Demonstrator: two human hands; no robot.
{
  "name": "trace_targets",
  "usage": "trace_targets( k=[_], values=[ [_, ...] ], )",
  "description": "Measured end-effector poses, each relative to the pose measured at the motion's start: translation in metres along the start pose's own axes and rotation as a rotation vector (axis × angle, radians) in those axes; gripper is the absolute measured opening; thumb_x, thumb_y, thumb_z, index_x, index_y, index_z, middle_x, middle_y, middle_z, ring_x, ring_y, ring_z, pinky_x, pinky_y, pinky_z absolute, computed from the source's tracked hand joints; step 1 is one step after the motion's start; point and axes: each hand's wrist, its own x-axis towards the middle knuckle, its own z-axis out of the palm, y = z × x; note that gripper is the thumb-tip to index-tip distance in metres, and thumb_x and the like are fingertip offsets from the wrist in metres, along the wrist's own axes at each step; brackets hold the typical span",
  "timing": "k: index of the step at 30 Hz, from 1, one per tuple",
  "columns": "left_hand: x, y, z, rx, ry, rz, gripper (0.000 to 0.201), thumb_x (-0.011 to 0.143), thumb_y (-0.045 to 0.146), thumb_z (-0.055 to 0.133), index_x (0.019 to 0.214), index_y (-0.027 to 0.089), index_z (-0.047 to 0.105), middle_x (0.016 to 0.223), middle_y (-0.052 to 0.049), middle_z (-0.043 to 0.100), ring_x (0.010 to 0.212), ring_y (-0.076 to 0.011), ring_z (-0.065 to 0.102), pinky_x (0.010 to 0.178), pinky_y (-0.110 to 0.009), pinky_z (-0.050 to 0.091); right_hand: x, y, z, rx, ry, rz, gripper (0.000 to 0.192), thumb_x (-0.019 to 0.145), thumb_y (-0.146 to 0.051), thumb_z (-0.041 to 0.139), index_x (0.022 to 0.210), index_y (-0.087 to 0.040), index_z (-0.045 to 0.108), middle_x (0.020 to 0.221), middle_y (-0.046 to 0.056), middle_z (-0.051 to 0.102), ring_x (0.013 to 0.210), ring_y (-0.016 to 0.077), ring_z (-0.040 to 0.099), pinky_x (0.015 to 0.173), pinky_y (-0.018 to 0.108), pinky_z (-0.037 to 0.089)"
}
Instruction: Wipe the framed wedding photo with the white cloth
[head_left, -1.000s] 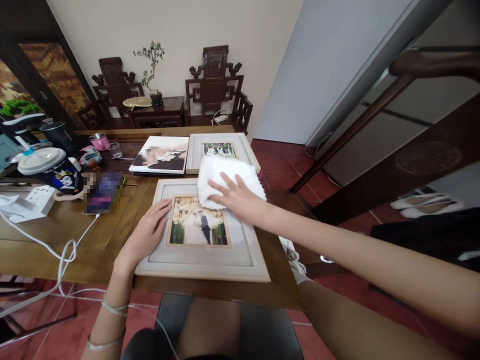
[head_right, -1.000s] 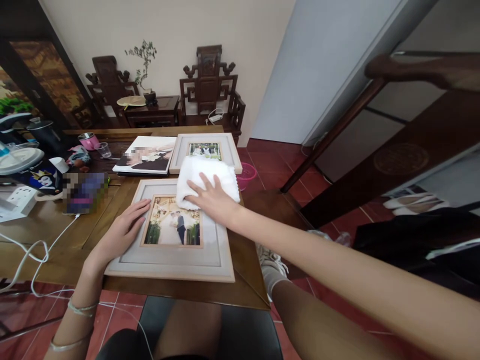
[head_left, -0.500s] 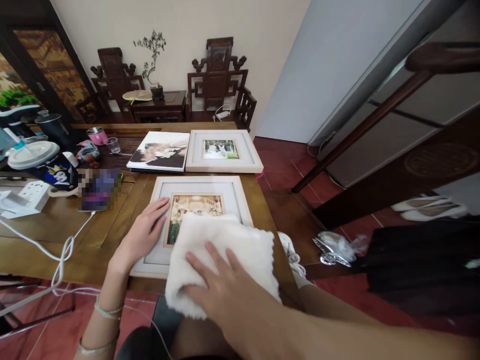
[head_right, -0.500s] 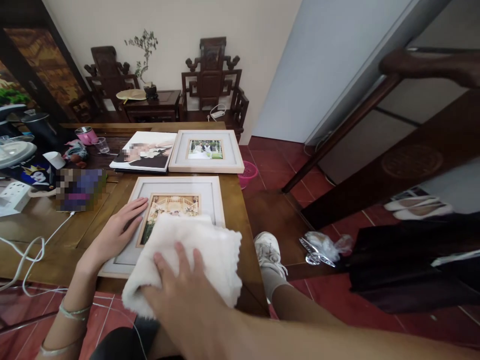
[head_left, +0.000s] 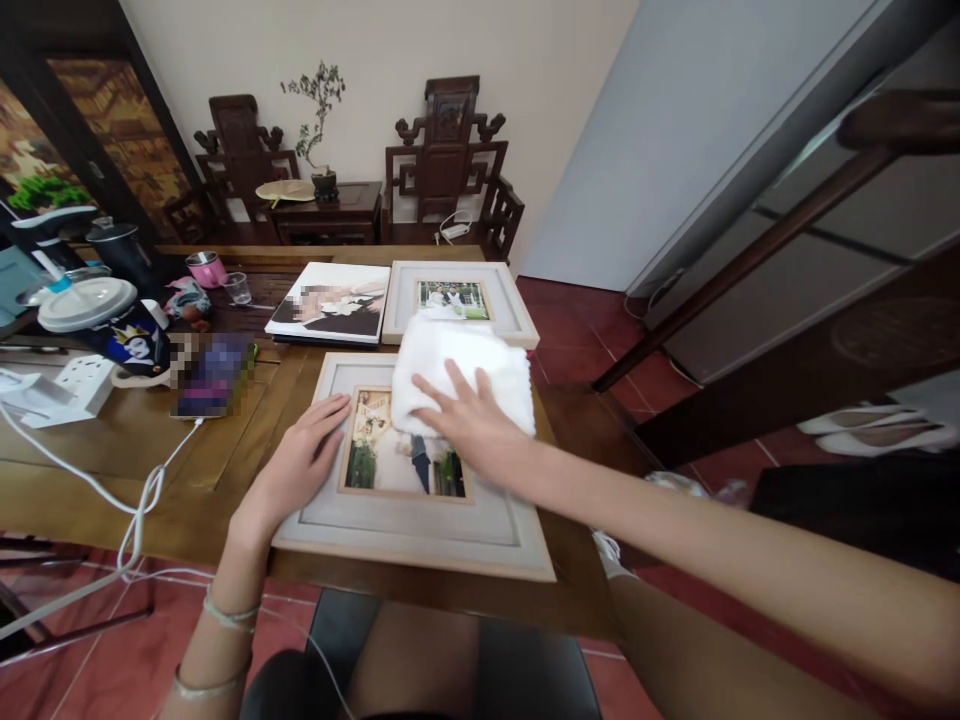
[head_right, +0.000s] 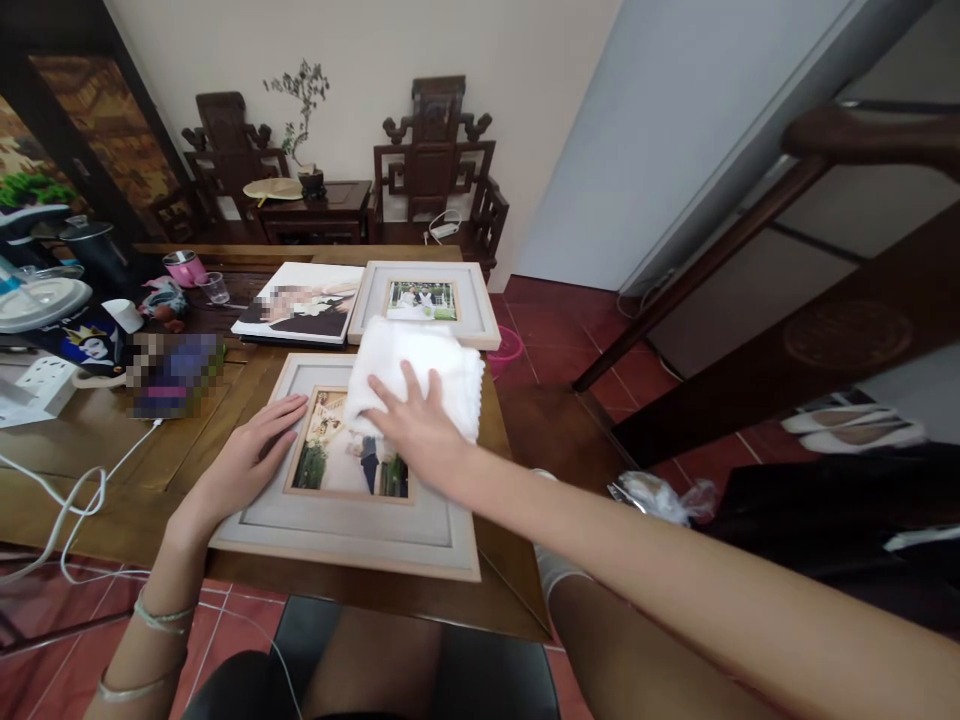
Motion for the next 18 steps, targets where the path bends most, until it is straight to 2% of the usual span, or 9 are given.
trace_targets(
  k=[2, 4, 5, 7, 9, 10, 12, 15, 18],
  values=[
    [0.0, 0.0, 0.001, -0.001, 0.005, -0.003, 0.041, 0.098, 0.028, 0.041, 0.133, 0.015, 0.058, 0.142, -0.012, 0.054, 0.135, -0.0246, 0.046, 0.116, -0.047, 0.034, -0.02, -0.025, -0.007, 0.069, -0.117, 0.006, 0.082, 0.062, 0.009, 0.063, 0.138, -0.02, 0.053, 0.159, 0.016, 0.022, 0.138, 0.0565, 0.011, 0.103, 0.079, 0.021],
    [0.0, 0.0, 0.001, -0.001, 0.004, -0.012, 0.041, 0.098, 0.028, 0.04, 0.134, 0.015, 0.057, 0.142, -0.012, 0.054, 0.135, -0.0248, 0.046, 0.116, -0.047, 0.034, -0.04, -0.049, -0.014, 0.188, -0.256, -0.071, 0.097, 0.051, 0.006, 0.075, 0.139, -0.025, 0.052, 0.158, 0.015, 0.024, 0.137, 0.058, 0.013, 0.1, 0.081, 0.025],
    [0.0, 0.0, 0.001, 0.001, 0.003, -0.015, 0.041, 0.098, 0.027, 0.04, 0.134, 0.014, 0.057, 0.142, -0.012, 0.054, 0.135, -0.0246, 0.046, 0.116, -0.047, 0.034, -0.05, -0.059, -0.017, 0.234, -0.309, -0.093, 0.097, 0.05, 0.004, 0.077, 0.138, -0.028, 0.053, 0.158, 0.014, 0.026, 0.136, 0.0588, 0.016, 0.098, 0.081, 0.028],
    [-0.001, 0.001, 0.001, 0.004, -0.001, -0.02, 0.042, 0.099, 0.027, 0.039, 0.135, 0.014, 0.056, 0.143, -0.012, 0.053, 0.136, -0.0239, 0.045, 0.116, -0.047, 0.034, -0.065, -0.077, -0.022, 0.295, -0.347, -0.127, 0.079, 0.061, -0.002, 0.075, 0.132, -0.032, 0.058, 0.156, 0.011, 0.03, 0.135, 0.0582, 0.023, 0.093, 0.081, 0.034],
    [-0.001, 0.003, 0.0, 0.003, -0.005, -0.02, 0.043, 0.099, 0.027, 0.037, 0.136, 0.014, 0.054, 0.145, -0.012, 0.051, 0.137, -0.0229, 0.043, 0.117, -0.047, 0.032, -0.072, -0.088, -0.024, 0.309, -0.315, -0.149, 0.053, 0.08, -0.007, 0.061, 0.126, -0.033, 0.063, 0.155, 0.008, 0.033, 0.134, 0.0557, 0.028, 0.091, 0.081, 0.036],
    [-0.001, 0.004, -0.001, -0.001, -0.009, -0.017, 0.043, 0.099, 0.027, 0.036, 0.137, 0.014, 0.053, 0.146, -0.011, 0.049, 0.139, -0.0225, 0.042, 0.118, -0.047, 0.031, -0.072, -0.091, -0.024, 0.306, -0.29, -0.163, 0.049, 0.084, -0.007, 0.056, 0.125, -0.032, 0.064, 0.155, 0.007, 0.032, 0.135, 0.0544, 0.027, 0.092, 0.081, 0.035],
    [-0.002, 0.005, -0.002, -0.007, -0.014, -0.008, 0.044, 0.1, 0.027, 0.034, 0.139, 0.015, 0.052, 0.151, -0.01, 0.043, 0.142, -0.022, 0.036, 0.119, -0.046, 0.028, -0.067, -0.091, -0.023, 0.283, -0.253, -0.197, 0.056, 0.08, -0.004, 0.058, 0.129, -0.032, 0.06, 0.158, 0.006, 0.028, 0.138, 0.0523, 0.021, 0.099, 0.078, 0.03],
    [-0.003, 0.005, -0.003, 0.002, -0.026, 0.0, 0.045, 0.101, 0.027, 0.032, 0.141, 0.016, 0.049, 0.156, -0.009, 0.035, 0.146, -0.0218, 0.028, 0.12, -0.046, 0.024, -0.043, -0.073, -0.018, 0.195, -0.23, -0.209, 0.078, 0.069, 0.002, 0.064, 0.139, -0.029, 0.051, 0.161, 0.007, 0.02, 0.142, 0.0487, 0.009, 0.108, 0.072, 0.023],
    [-0.004, 0.004, -0.002, 0.017, -0.037, -0.009, 0.046, 0.1, 0.028, 0.033, 0.141, 0.014, 0.049, 0.154, -0.011, 0.038, 0.145, -0.0224, 0.029, 0.12, -0.046, 0.024, -0.011, -0.043, -0.011, 0.068, -0.161, -0.119, 0.075, 0.073, 0.007, 0.054, 0.14, -0.026, 0.05, 0.161, 0.007, 0.016, 0.143, 0.0459, 0.006, 0.11, 0.071, 0.018]
  ],
)
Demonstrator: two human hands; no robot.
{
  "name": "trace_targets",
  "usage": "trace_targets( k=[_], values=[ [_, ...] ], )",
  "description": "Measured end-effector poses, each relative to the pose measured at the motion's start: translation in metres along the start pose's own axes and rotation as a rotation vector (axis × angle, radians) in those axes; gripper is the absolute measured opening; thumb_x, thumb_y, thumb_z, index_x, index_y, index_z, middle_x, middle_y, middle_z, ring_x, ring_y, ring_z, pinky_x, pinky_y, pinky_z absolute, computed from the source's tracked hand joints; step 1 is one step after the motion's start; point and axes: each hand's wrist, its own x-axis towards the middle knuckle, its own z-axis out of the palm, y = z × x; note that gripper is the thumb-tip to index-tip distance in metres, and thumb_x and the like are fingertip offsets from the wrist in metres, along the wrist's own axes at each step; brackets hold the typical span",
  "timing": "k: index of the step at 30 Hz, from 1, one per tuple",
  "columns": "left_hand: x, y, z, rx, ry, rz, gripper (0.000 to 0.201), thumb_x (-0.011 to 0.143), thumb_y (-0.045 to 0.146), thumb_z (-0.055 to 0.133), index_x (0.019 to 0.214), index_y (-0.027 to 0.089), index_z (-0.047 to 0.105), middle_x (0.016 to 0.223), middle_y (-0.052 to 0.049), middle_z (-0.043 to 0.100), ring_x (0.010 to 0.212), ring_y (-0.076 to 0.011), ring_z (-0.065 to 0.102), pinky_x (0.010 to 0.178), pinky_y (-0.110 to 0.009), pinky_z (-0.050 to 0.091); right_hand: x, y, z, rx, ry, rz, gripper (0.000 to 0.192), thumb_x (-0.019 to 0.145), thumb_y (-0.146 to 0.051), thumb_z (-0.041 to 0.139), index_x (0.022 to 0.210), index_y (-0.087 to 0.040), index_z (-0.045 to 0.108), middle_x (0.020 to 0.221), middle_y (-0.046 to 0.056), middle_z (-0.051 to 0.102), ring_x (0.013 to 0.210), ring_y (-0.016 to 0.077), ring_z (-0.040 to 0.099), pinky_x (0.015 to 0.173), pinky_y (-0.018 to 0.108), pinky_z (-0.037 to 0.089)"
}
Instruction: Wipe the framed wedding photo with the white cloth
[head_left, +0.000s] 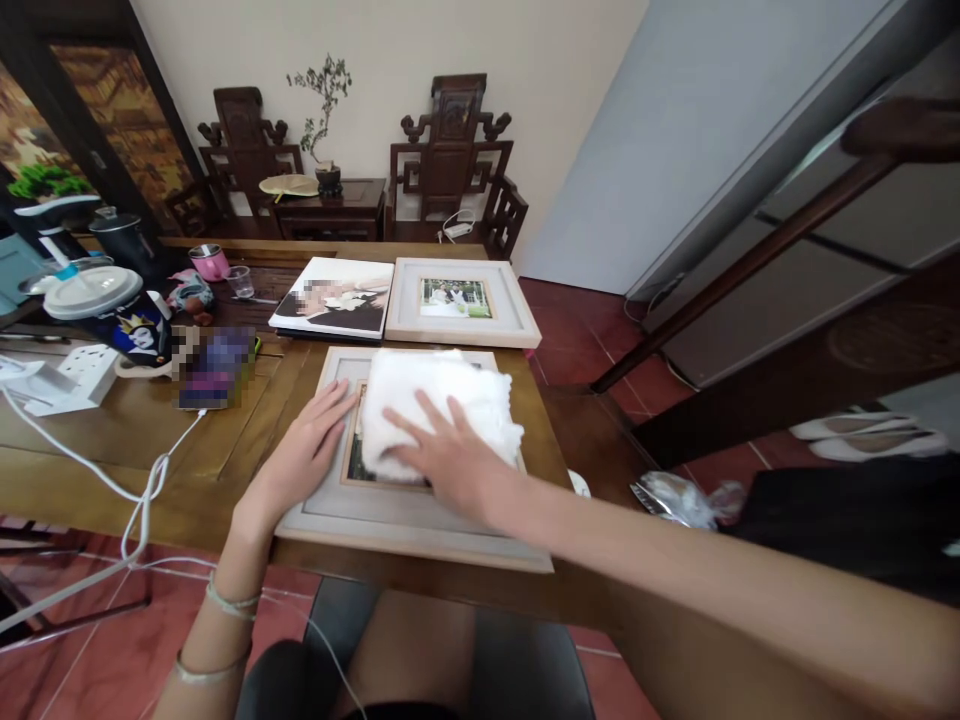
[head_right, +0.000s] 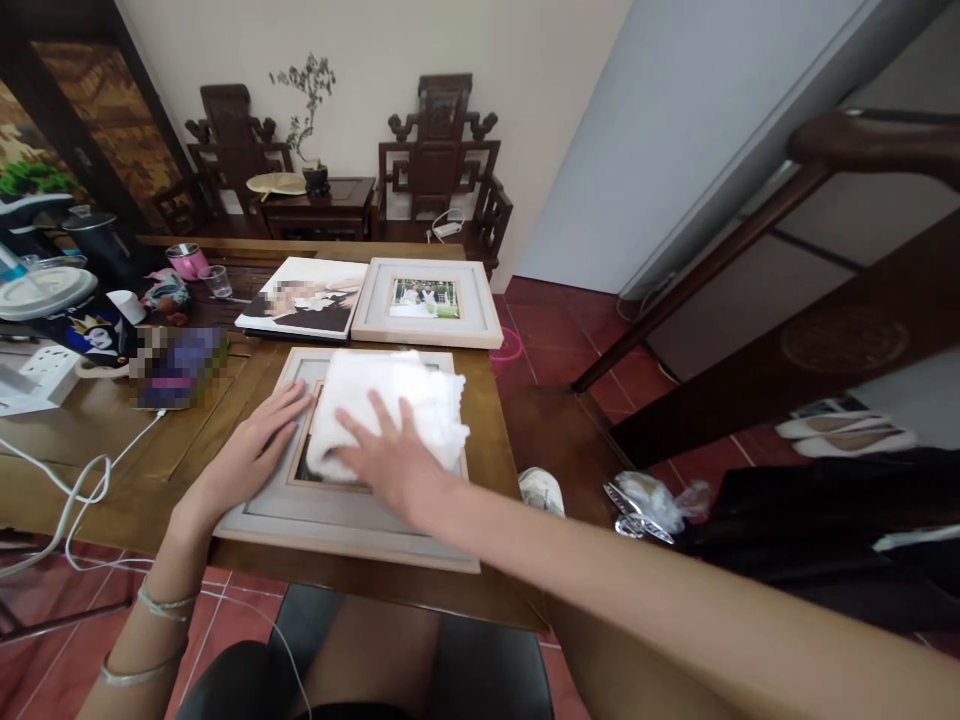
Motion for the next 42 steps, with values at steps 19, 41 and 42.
trace_targets(
  k=[19, 41, 42],
  values=[
    [-0.003, 0.014, -0.007, -0.133, 0.002, -0.155, 0.056, 0.101, 0.043, 0.026, 0.144, 0.012, 0.043, 0.151, -0.009, 0.043, 0.142, -0.021, 0.036, 0.12, -0.04, 0.023, -0.036, -0.054, -0.043, 0.287, -0.207, -0.15, 0.078, 0.068, 0.005, 0.052, 0.141, -0.024, 0.047, 0.16, 0.006, 0.025, 0.141, 0.0462, 0.02, 0.105, 0.067, 0.035],
    [0.0, 0.004, -0.002, -0.04, -0.02, -0.122, 0.056, 0.101, 0.045, 0.028, 0.145, 0.014, 0.042, 0.154, -0.011, 0.038, 0.146, -0.023, 0.029, 0.121, -0.045, 0.022, -0.026, -0.058, -0.035, 0.104, -0.086, -0.284, 0.053, 0.064, -0.01, 0.075, 0.116, -0.013, 0.066, 0.145, 0.018, 0.047, 0.132, 0.0465, 0.038, 0.105, 0.068, 0.032],
    [0.001, 0.002, 0.0, -0.013, -0.02, -0.109, 0.054, 0.101, 0.043, 0.029, 0.143, 0.014, 0.044, 0.153, -0.012, 0.041, 0.145, -0.0233, 0.029, 0.12, -0.046, 0.023, -0.033, -0.053, -0.04, 0.114, -0.14, -0.258, 0.052, 0.062, -0.007, 0.075, 0.113, -0.013, 0.067, 0.141, 0.018, 0.051, 0.129, 0.0446, 0.042, 0.105, 0.066, 0.034]
  ],
)
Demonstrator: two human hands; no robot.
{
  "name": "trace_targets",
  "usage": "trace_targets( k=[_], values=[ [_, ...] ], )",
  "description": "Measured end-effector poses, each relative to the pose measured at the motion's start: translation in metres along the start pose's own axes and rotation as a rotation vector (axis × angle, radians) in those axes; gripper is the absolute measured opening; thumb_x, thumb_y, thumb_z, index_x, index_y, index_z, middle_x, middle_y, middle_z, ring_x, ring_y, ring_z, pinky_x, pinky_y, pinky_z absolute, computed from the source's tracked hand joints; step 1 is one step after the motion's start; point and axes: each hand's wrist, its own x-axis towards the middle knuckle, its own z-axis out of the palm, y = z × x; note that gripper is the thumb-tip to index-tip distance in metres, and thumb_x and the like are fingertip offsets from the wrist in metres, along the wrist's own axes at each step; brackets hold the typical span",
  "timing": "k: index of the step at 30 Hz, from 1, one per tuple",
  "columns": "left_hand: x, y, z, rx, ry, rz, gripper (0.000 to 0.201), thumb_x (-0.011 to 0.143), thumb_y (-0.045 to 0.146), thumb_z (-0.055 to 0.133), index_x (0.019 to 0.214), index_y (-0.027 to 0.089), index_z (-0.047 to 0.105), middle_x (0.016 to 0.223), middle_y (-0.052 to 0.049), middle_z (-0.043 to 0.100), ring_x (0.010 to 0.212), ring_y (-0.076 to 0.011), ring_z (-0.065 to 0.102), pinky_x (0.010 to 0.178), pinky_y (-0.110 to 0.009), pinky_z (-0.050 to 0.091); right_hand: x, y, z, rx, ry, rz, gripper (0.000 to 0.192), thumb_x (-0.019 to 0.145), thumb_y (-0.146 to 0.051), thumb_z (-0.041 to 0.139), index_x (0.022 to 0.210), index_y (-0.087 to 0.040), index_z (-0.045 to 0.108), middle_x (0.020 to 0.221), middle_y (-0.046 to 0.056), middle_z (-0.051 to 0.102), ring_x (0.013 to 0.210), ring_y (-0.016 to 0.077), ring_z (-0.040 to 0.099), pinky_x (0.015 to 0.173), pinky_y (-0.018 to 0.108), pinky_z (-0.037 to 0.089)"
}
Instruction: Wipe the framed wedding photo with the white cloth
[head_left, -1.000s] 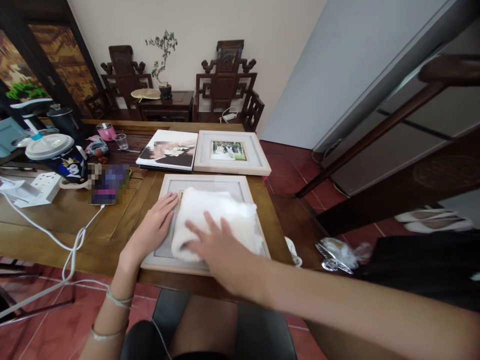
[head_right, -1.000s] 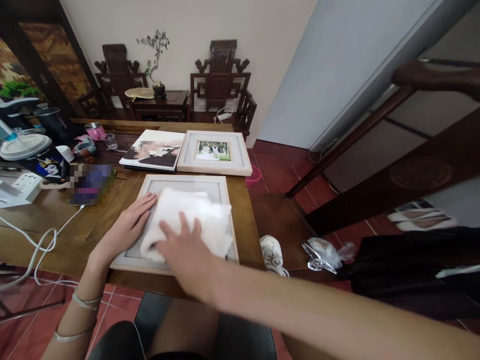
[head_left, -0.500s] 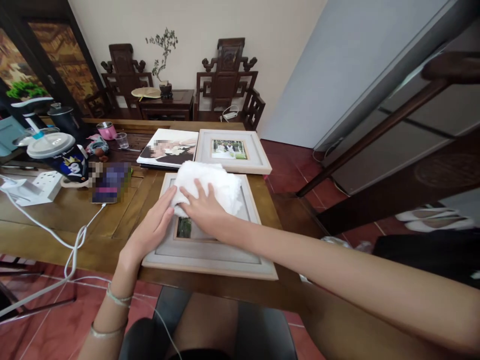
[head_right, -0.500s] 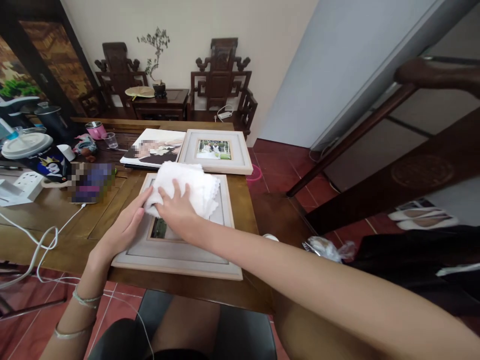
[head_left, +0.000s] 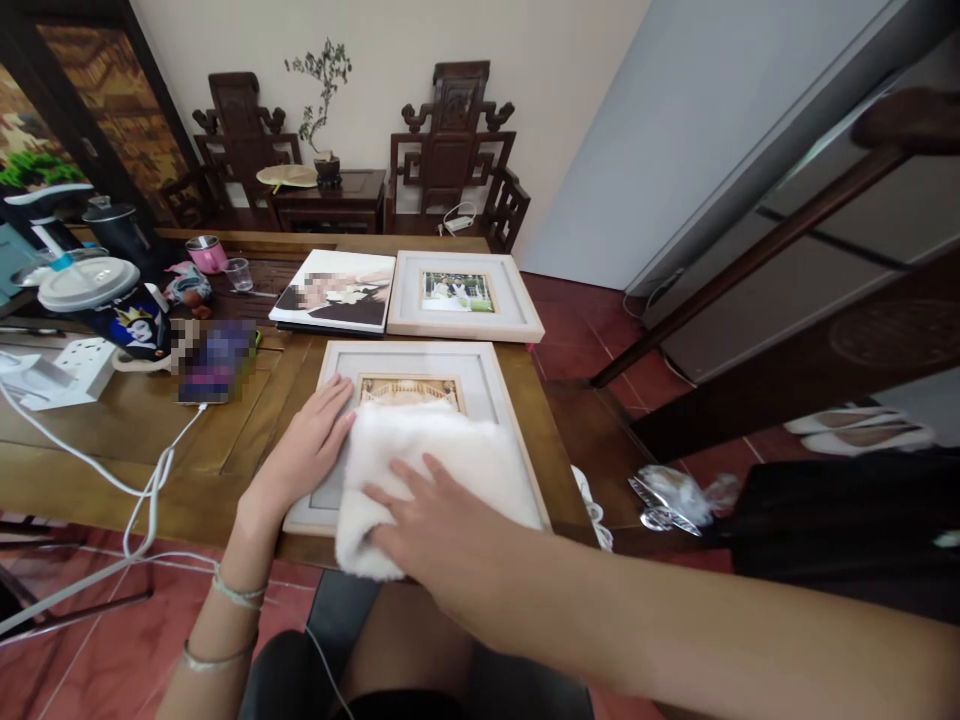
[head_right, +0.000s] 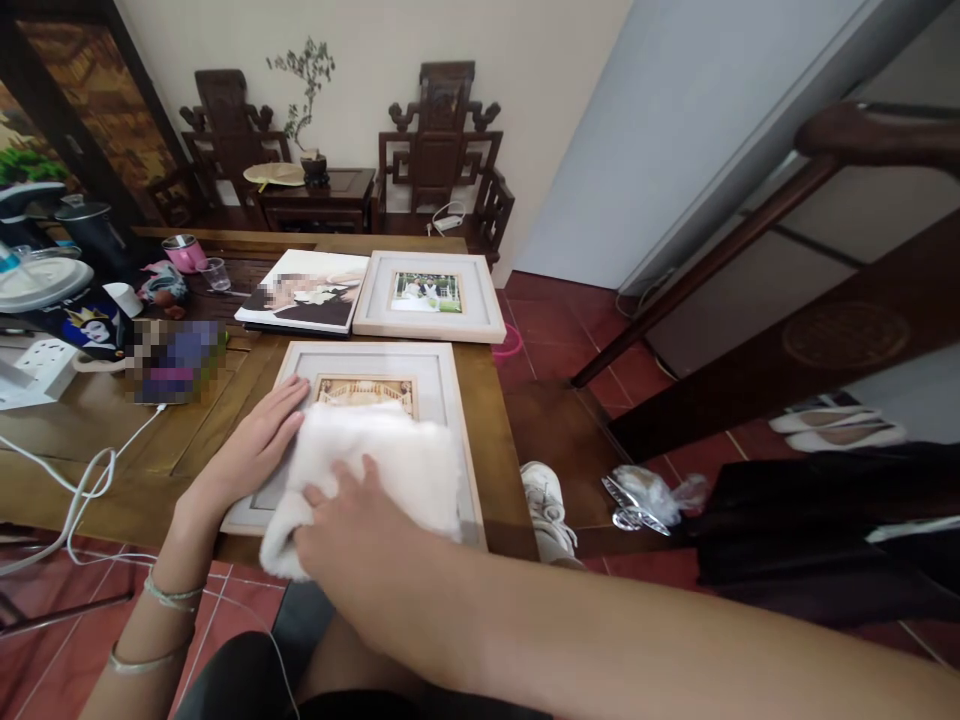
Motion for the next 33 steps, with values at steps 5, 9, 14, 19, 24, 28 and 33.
trace_targets(
  k=[5, 9, 14, 19, 24, 28, 33],
  values=[
    [0.002, -0.001, 0.005, 0.074, 0.024, 0.033, 0.049, 0.1, 0.036, 0.032, 0.139, 0.011, 0.05, 0.149, -0.015, 0.045, 0.143, -0.025, 0.033, 0.119, -0.047, 0.027, -0.034, 0.024, -0.009, 0.109, -0.048, 0.046, 0.036, 0.067, 0.004, 0.059, 0.096, -0.016, 0.07, 0.114, 0.011, 0.067, 0.109, 0.0316, 0.058, 0.095, 0.049, 0.045],
    [0.003, 0.006, 0.005, 0.081, 0.013, 0.011, 0.052, 0.098, 0.037, 0.035, 0.138, 0.007, 0.049, 0.15, -0.017, 0.043, 0.143, -0.0262, 0.033, 0.12, -0.046, 0.025, -0.026, 0.025, -0.002, 0.078, 0.002, -0.018, 0.029, 0.068, 0.001, 0.059, 0.091, -0.013, 0.07, 0.116, 0.014, 0.066, 0.107, 0.0329, 0.058, 0.09, 0.045, 0.045],
    [0.003, 0.012, 0.0, 0.051, -0.05, 0.002, 0.048, 0.101, 0.034, 0.028, 0.137, 0.015, 0.051, 0.152, -0.011, 0.042, 0.141, -0.0236, 0.037, 0.117, -0.046, 0.03, -0.001, 0.013, 0.006, -0.038, 0.127, -0.127, 0.041, 0.073, -0.008, 0.063, 0.114, -0.013, 0.065, 0.138, 0.016, 0.054, 0.126, 0.0385, 0.045, 0.099, 0.051, 0.04],
    [0.005, 0.006, 0.003, 0.078, -0.049, 0.035, 0.047, 0.101, 0.035, 0.03, 0.141, 0.018, 0.047, 0.152, -0.01, 0.042, 0.141, -0.0236, 0.037, 0.117, -0.046, 0.031, -0.016, 0.014, 0.003, -0.057, 0.043, -0.046, 0.055, 0.063, -0.012, 0.077, 0.116, -0.015, 0.066, 0.141, 0.017, 0.051, 0.128, 0.0392, 0.045, 0.104, 0.054, 0.038],
    [0.007, 0.0, 0.006, 0.077, -0.058, 0.043, 0.047, 0.101, 0.035, 0.033, 0.143, 0.018, 0.046, 0.152, -0.01, 0.042, 0.141, -0.0245, 0.038, 0.116, -0.048, 0.032, -0.049, 0.036, 0.014, 0.009, -0.098, 0.223, 0.041, 0.06, -0.001, 0.071, 0.096, -0.02, 0.074, 0.125, 0.015, 0.065, 0.119, 0.0392, 0.055, 0.092, 0.052, 0.047],
    [0.007, 0.0, 0.006, 0.077, -0.052, 0.056, 0.046, 0.1, 0.036, 0.035, 0.141, 0.018, 0.048, 0.151, -0.01, 0.043, 0.14, -0.0246, 0.039, 0.116, -0.047, 0.033, -0.064, 0.051, 0.015, 0.006, -0.088, 0.361, 0.038, 0.059, 0.006, 0.061, 0.083, -0.021, 0.074, 0.111, 0.014, 0.071, 0.114, 0.0396, 0.059, 0.094, 0.055, 0.044],
    [0.008, 0.001, 0.004, 0.073, -0.05, 0.083, 0.047, 0.1, 0.037, 0.036, 0.14, 0.015, 0.049, 0.151, -0.012, 0.044, 0.141, -0.0242, 0.039, 0.117, -0.044, 0.031, -0.059, 0.071, -0.004, -0.018, 0.005, 0.477, 0.038, 0.064, 0.008, 0.054, 0.086, -0.016, 0.073, 0.103, 0.017, 0.071, 0.091, 0.0323, 0.068, 0.09, 0.049, 0.045]
  ],
)
